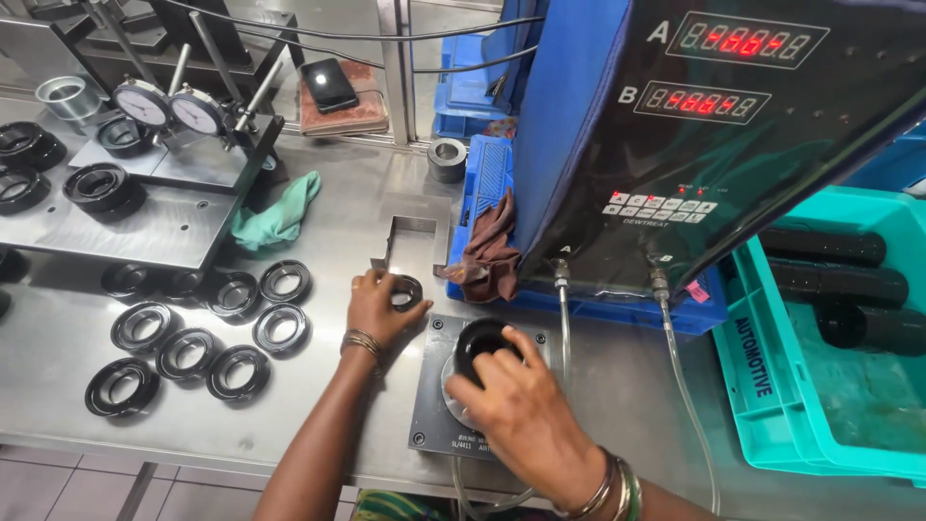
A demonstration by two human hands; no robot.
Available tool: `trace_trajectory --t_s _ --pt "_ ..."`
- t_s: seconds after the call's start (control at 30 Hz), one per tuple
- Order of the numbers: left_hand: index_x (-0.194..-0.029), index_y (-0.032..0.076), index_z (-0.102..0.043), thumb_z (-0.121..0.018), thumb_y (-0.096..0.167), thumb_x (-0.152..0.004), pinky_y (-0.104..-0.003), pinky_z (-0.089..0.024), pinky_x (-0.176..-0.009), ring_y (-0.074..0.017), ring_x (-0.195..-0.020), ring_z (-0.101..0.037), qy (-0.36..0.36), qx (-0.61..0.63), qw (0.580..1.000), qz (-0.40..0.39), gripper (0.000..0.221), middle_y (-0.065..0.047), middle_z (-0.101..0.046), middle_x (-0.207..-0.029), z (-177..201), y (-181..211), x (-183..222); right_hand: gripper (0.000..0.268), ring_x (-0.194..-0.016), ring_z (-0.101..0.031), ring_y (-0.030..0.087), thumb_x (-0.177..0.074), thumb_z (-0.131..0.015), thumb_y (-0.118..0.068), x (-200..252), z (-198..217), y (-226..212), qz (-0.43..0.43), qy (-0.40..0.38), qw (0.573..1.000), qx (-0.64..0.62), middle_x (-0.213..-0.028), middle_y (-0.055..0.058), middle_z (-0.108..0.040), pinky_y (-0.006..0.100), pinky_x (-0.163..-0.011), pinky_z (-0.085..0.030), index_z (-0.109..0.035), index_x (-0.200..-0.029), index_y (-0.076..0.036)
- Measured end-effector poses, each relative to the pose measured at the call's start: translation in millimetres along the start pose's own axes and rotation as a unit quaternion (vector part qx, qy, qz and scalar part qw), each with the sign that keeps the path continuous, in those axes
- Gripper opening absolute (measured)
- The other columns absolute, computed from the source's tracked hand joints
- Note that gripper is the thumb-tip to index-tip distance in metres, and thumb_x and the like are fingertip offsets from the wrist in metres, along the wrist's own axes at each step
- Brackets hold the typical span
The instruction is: Inspecting and measuring metal rings using a pulley machine and digital gauges in a fabrication facility.
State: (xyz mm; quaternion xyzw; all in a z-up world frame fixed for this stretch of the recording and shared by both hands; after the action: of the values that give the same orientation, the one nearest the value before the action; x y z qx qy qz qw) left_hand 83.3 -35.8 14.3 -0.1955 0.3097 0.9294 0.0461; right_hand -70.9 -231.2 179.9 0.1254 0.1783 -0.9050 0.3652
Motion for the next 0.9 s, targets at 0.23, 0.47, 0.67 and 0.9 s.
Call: trace_trajectory --t_s 0.23,0.47,0.67,0.9 --pt "-0.106 0.015 -0.076 -0.075 0.04 -0.082 -0.057 -0.027 -0.107 -0.04 -0.133 -0.035 -0.016 -0.127 0.991 -0.035 0.036 -0.015 -0.041 -0.152 -33.1 6.6 -19.2 0.027 -0.09 -0.064 0.024 -0.074 -0.079 -0.013 5.5 -0.9 4.0 -0.008 0.012 1.0 -0.012 -0.087 0.006 -0.062 0.051 -0.108 -0.039 -0.072 -0.099 -0.016" --pt "-0.113 0.014 -0.071 -0.065 0.048 -0.095 -0.052 -0.023 -0.115 -0.0347 -0.143 -0.033 -0.039 -0.196 0.98 0.011 0.039 -0.015 -0.043 -0.153 -27.2 1.2 -8.6 0.034 -0.1 -0.067 0.017 -0.074 -0.087 -0.022 39.7 8.6 69.2 -0.213 0.077 0.945 -0.237 -0.099 0.002 -0.074 0.034 -0.089 -0.052 -0.071 -0.102 -0.013" --pt "-0.111 0.015 -0.069 -0.069 0.056 -0.081 -0.054 -0.023 -0.115 -0.034 -0.139 -0.036 -0.116 -0.289 0.947 0.077 0.051 -0.014 -0.046 -0.145 33.4 -7.9 56.4 0.029 -0.095 -0.06 0.009 -0.082 -0.081 -0.017 70.4 15.5 104.1 -0.349 0.151 0.798 -0.468 -0.103 -0.001 -0.065 0.026 -0.084 -0.05 -0.066 -0.106 -0.008" --pt "-0.124 0.012 -0.063 -0.088 0.055 -0.067 -0.051 -0.04 -0.102 -0.0354 -0.116 -0.053 -0.145 0.073 0.982 -0.098 0.076 -0.015 -0.057 -0.124 61.5 149.5 78.0 0.026 -0.092 -0.061 0.011 -0.088 -0.074 -0.014 65.5 26.6 111.1 -0.354 0.192 0.776 -0.485 -0.103 0.0 -0.062 0.028 -0.083 -0.051 -0.063 -0.111 -0.006"
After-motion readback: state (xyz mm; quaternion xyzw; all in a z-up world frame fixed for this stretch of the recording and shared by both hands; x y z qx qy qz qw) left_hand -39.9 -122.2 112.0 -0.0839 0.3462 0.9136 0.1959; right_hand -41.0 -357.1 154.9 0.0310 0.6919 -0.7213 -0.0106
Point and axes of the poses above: each hand's wrist, its own x-axis away from the middle knuckle, its own z-axis out of the back of the hand, y = z × x, the point moved 4 cm from there along -x, towards the middle knuckle
